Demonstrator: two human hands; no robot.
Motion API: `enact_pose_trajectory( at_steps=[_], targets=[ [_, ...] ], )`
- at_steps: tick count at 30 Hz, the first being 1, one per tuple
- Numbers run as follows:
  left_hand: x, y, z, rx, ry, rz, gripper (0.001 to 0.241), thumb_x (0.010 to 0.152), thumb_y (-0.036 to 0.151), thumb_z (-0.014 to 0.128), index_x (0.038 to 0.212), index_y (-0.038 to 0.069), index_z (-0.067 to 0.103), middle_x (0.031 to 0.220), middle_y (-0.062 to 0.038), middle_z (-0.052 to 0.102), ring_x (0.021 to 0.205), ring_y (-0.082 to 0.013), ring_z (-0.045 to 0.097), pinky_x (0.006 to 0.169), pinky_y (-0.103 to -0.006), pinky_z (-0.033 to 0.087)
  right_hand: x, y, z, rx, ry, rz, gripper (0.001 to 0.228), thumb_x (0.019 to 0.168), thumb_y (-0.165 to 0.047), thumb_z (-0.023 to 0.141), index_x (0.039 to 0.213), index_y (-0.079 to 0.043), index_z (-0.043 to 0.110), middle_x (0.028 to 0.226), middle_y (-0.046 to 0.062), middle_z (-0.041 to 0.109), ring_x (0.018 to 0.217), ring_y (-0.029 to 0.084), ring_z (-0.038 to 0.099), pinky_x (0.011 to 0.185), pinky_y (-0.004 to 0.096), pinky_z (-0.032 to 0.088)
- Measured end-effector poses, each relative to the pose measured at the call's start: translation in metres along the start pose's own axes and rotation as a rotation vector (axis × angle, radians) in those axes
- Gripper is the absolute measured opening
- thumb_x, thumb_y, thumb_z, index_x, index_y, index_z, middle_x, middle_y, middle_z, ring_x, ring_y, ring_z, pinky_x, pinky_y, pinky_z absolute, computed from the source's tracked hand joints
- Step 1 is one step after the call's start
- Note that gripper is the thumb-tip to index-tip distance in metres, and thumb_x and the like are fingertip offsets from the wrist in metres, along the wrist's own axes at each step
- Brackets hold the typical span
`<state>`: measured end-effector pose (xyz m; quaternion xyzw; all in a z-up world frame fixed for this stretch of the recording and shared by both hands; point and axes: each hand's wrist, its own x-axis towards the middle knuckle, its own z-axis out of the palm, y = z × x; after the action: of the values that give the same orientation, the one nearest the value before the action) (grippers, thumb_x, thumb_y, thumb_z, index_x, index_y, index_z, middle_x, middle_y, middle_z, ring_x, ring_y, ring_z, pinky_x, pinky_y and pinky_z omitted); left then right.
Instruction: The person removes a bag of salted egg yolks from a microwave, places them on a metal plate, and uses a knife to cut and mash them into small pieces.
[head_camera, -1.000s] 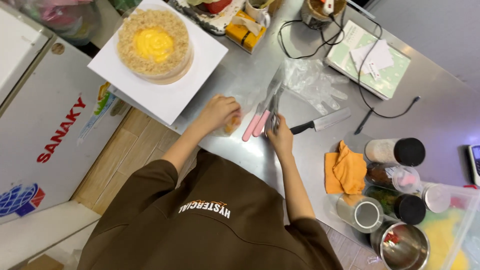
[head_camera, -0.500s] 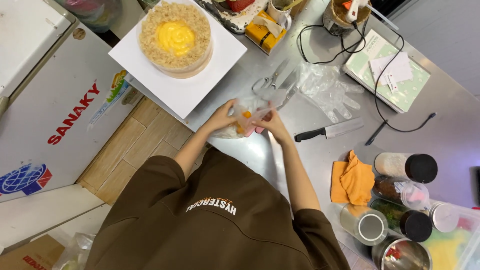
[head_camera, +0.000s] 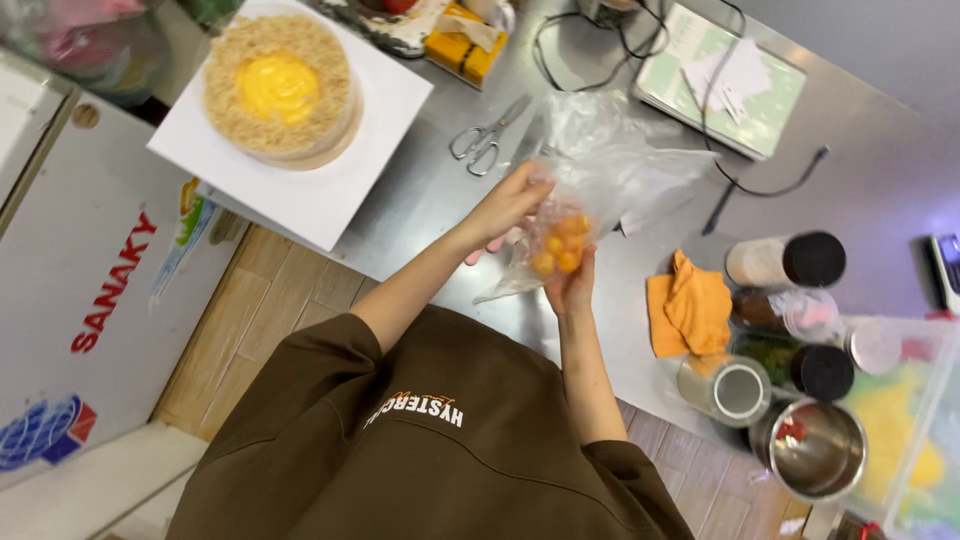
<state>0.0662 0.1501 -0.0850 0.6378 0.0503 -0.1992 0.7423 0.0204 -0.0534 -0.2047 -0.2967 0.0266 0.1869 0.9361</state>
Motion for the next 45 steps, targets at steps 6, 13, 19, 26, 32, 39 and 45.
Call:
enact_pose_trajectory(
  at_steps=[6,13,19,26,32,39,45],
  targets=[
    [0.027,0.039,0.031,-0.170,-0.271,0.324,0.033,0.098,0.007,0.062,0.128,0.009,0.050,0.106,-0.007,0.074,0.097,-0.0133,0.071,0.090,-0.0277,0.056,-0.041,-0.049,0.010,-0.059,0.089,-0.220,0.046,0.111,-0.034,0.052,0.149,-0.009,0.045,0.146,0.011,0.053,0.133,0.030,0.056,0.106,0.056,0.052],
    [0.082,-0.004,0.057,-0.069,-0.608,0.227,0.011,0.100,0.012,0.071,0.104,0.003,0.066,0.097,-0.004,0.069,0.083,-0.0136,0.068,0.079,-0.0302,0.057,-0.102,-0.049,-0.012,-0.239,0.331,-0.147,0.056,0.105,-0.030,0.050,0.155,-0.016,0.032,0.145,0.009,0.055,0.126,0.028,0.055,0.092,0.049,0.051],
    [0.118,-0.060,0.077,0.545,-0.214,0.585,0.030,0.091,0.020,0.077,0.112,0.003,0.065,0.110,-0.011,0.067,0.098,-0.0261,0.065,0.084,-0.0373,0.053,-0.118,0.001,-0.085,-0.554,0.778,0.205,0.068,0.105,-0.037,0.055,0.157,-0.013,0.019,0.154,0.006,0.043,0.132,0.023,0.053,0.096,0.043,0.048],
    [0.040,-0.126,0.073,0.897,0.064,0.539,0.030,0.094,0.015,0.066,0.122,0.006,0.059,0.119,-0.014,0.061,0.114,-0.0352,0.060,0.096,-0.0440,0.050,-0.120,-0.027,-0.058,-1.327,0.684,-0.443,0.041,0.100,-0.011,0.062,0.140,-0.005,0.055,0.133,0.014,0.058,0.123,0.028,0.060,0.097,0.037,0.054],
    [0.002,-0.213,0.030,1.266,-0.079,0.628,0.078,0.097,0.030,0.064,0.159,-0.002,0.029,0.165,-0.020,0.031,0.150,-0.0346,0.033,0.121,-0.0442,0.032,-0.035,-0.094,-0.077,-1.806,0.238,-0.528,0.043,0.105,-0.007,0.049,0.146,-0.011,0.059,0.156,0.009,0.056,0.152,0.034,0.051,0.124,0.046,0.044],
    [-0.013,-0.225,0.040,1.536,-0.036,0.416,0.104,0.090,0.070,0.052,0.160,0.001,0.019,0.170,-0.017,0.014,0.158,-0.0273,0.010,0.126,-0.0512,0.005,-0.035,-0.055,-0.156,-2.250,0.563,-0.150,0.077,0.099,-0.055,0.055,0.157,-0.009,0.036,0.159,0.018,0.044,0.147,0.038,0.035,0.113,0.064,0.029],
    [-0.013,-0.206,0.051,1.698,-0.064,0.140,0.109,0.083,0.072,0.055,0.157,-0.003,0.024,0.166,-0.018,0.015,0.155,-0.0298,0.010,0.121,-0.0531,0.005,-0.085,-0.028,-0.142,-2.120,0.822,0.130,0.087,0.095,-0.067,0.056,0.147,0.002,0.040,0.143,0.031,0.049,0.129,0.052,0.044,0.100,0.065,0.039]
  ],
)
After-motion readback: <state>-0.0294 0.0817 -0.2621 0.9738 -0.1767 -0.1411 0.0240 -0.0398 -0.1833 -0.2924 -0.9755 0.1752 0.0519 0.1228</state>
